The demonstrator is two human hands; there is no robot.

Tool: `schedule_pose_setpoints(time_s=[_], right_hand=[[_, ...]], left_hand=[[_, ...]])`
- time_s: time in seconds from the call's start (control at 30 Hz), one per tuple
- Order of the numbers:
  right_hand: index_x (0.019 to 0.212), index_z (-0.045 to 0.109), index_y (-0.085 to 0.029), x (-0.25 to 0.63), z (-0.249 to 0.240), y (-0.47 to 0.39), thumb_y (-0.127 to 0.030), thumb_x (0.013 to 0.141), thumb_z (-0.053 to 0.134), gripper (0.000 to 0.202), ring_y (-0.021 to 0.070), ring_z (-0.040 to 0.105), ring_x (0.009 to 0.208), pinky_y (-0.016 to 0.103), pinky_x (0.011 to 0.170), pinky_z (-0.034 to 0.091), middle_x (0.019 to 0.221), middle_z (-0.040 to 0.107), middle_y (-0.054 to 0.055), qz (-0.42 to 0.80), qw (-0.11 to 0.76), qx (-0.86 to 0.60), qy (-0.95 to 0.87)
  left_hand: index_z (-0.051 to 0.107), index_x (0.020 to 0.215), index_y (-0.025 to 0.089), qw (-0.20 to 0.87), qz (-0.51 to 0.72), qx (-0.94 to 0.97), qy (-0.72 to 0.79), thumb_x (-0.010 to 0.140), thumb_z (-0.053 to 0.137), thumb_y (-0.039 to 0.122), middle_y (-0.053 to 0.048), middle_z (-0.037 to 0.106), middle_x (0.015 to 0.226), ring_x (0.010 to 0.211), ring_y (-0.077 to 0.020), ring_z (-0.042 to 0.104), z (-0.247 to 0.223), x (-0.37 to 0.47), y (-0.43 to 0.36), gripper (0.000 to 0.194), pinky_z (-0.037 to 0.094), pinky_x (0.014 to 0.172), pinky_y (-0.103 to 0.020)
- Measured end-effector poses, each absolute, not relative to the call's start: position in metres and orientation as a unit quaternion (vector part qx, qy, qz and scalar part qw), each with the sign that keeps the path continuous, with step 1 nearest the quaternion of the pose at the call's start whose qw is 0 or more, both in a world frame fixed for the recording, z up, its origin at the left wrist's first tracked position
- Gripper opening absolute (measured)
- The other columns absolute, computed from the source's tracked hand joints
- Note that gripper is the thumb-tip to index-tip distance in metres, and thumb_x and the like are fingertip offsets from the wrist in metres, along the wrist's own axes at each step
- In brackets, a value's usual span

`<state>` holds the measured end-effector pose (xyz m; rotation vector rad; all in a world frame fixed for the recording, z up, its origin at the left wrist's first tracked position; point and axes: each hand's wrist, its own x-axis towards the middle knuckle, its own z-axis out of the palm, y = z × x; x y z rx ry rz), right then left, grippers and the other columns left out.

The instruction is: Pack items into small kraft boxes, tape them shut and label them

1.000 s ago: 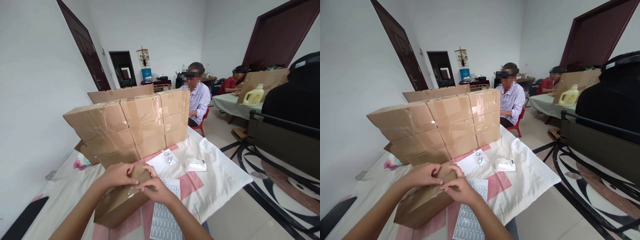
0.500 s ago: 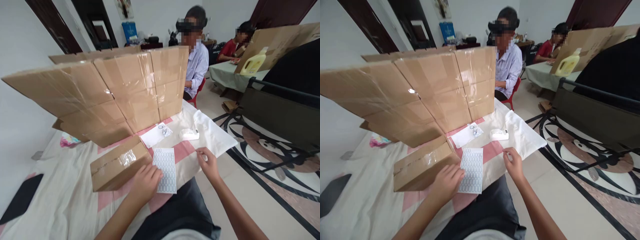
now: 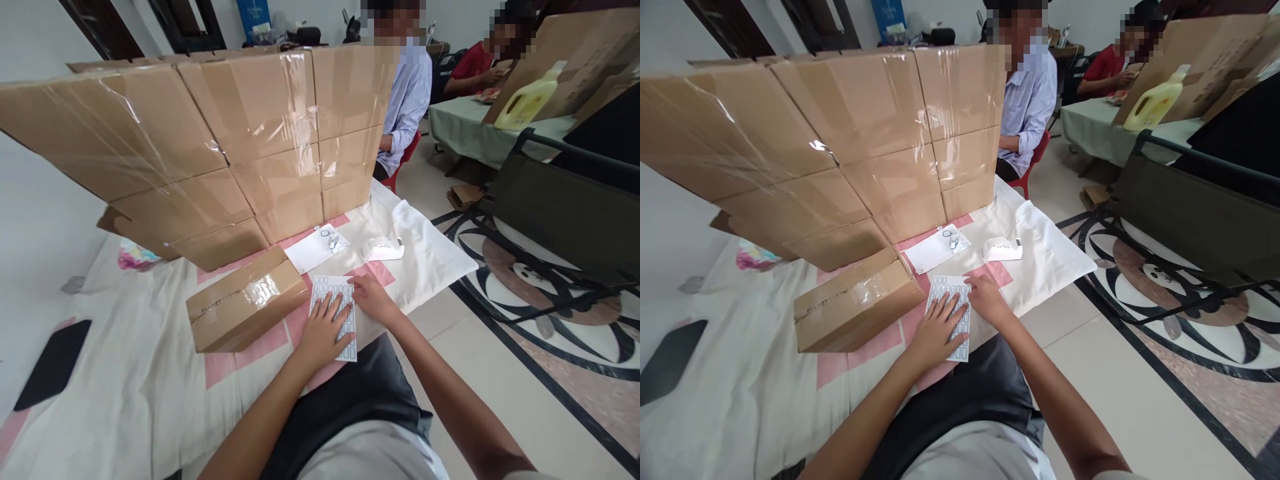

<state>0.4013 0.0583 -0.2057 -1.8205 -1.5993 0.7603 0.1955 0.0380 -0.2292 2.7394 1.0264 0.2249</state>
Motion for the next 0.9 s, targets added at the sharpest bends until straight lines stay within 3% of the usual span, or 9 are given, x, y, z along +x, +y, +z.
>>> schedule_pose_setpoints(time_s=[0.23, 0.43, 0.63, 0.77, 0.83, 0.9], right_hand=[[0.087, 0.070, -0.018, 0.393, -0.208, 0.054, -0.010, 0.085, 0.061, 0.013, 0.0173, 0.060, 0.081, 0.029, 0.074, 0.046, 0.094, 0.060, 0.006, 0.214, 0.249, -0.690, -0.645], [0.078, 0.058, -0.018, 0.387, -0.207, 0.055, -0.012, 0.090, 0.049, 0.017, 0.0184, 0.058, 0.077, 0.029, 0.068, 0.041, 0.088, 0.062, 0.007, 0.218, 0.263, -0.688, -0.640], [0.081, 0.052, -0.021, 0.398, -0.210, 0.059, -0.020, 0.092, 0.042, 0.015, 0.0177, 0.060, 0.069, 0.030, 0.066, 0.044, 0.078, 0.067, 0.005, 0.263, 0.289, -0.674, -0.627], [0.086, 0.051, -0.021, 0.401, -0.202, 0.063, -0.026, 0.087, 0.049, 0.006, 0.0155, 0.062, 0.065, 0.027, 0.061, 0.048, 0.080, 0.071, 0.004, 0.385, 0.388, -0.623, -0.560], [0.092, 0.053, -0.020, 0.398, -0.196, 0.064, -0.028, 0.082, 0.056, 0.013, 0.0153, 0.062, 0.063, 0.026, 0.058, 0.047, 0.077, 0.072, 0.003, 0.433, 0.439, -0.595, -0.515], [0.110, 0.056, -0.019, 0.395, -0.192, 0.063, -0.028, 0.079, 0.061, 0.032, 0.0153, 0.062, 0.062, 0.026, 0.056, 0.047, 0.074, 0.072, 0.000, 0.452, 0.456, -0.579, -0.503]], left_hand=[[0.031, 0.157, 0.027, 0.122, 0.091, 0.927, 0.343, 0.099, 0.044, 0.058, -0.008, 0.024, 0.168, 0.156, -0.0351, 0.017, -0.233, 0.194, 0.039, 0.067, 0.025, 0.126, -0.058], [0.034, 0.156, 0.028, 0.121, 0.109, 0.926, 0.341, 0.098, 0.045, 0.060, -0.008, 0.027, 0.167, 0.155, -0.0359, 0.021, -0.236, 0.192, 0.039, 0.067, 0.028, 0.124, -0.059], [0.037, 0.154, 0.028, 0.126, 0.124, 0.922, 0.344, 0.096, 0.049, 0.058, -0.008, 0.028, 0.167, 0.155, -0.0359, 0.022, -0.238, 0.194, 0.039, 0.066, 0.029, 0.124, -0.058], [0.040, 0.152, 0.026, 0.132, 0.131, 0.921, 0.341, 0.096, 0.050, 0.058, -0.010, 0.033, 0.165, 0.153, -0.0383, 0.026, -0.236, 0.193, 0.040, 0.065, 0.030, 0.122, -0.061], [0.045, 0.148, 0.025, 0.128, 0.135, 0.924, 0.333, 0.096, 0.053, 0.056, -0.011, 0.038, 0.162, 0.151, -0.0371, 0.031, -0.229, 0.191, 0.042, 0.061, 0.033, 0.121, -0.060], [0.056, 0.138, 0.026, 0.119, 0.140, 0.931, 0.314, 0.097, 0.053, 0.050, -0.009, 0.050, 0.154, 0.143, -0.0309, 0.045, -0.215, 0.186, 0.043, 0.048, 0.038, 0.119, -0.052]])
